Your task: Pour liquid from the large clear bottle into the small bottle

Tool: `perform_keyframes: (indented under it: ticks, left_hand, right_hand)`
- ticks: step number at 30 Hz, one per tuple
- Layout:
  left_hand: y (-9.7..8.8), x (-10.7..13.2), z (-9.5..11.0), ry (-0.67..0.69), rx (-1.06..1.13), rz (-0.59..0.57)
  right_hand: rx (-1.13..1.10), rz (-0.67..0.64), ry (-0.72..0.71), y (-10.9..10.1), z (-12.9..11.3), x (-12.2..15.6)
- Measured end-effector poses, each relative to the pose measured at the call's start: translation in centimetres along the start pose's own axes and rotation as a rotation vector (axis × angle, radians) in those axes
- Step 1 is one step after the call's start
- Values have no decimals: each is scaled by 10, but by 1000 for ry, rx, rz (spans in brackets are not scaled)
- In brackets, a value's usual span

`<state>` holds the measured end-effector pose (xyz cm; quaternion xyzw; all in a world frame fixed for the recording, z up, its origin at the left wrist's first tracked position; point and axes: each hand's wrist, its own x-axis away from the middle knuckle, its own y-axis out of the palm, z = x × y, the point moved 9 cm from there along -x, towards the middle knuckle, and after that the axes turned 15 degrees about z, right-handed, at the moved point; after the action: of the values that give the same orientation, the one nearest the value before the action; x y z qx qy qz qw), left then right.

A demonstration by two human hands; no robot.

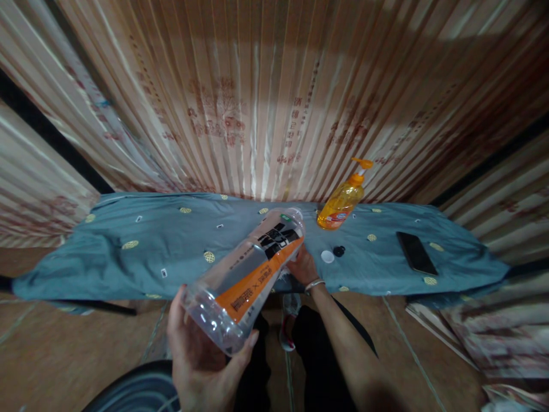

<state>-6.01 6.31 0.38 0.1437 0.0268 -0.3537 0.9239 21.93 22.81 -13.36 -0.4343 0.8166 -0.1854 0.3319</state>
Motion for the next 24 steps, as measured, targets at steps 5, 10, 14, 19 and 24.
perform_keyframes:
  ticks: [5,10,14,19,24]
  left_hand:
    - [2,3,1,-62,-30,3]
    - [2,4,3,-69,-21,13]
    - [3,3,1,-47,-33,-43]
    - [2,2,0,-49,-33,-38]
    - [2,3,2,-50,-17,-25]
  right_hand:
    - [11,-15,36,1,2,0]
    - [-4,6,19,1,3,0]
    - [-8,13,13,1,3,0]
    - [14,-3,52,2,6,0]
    - [-6,1,40,2,5,0]
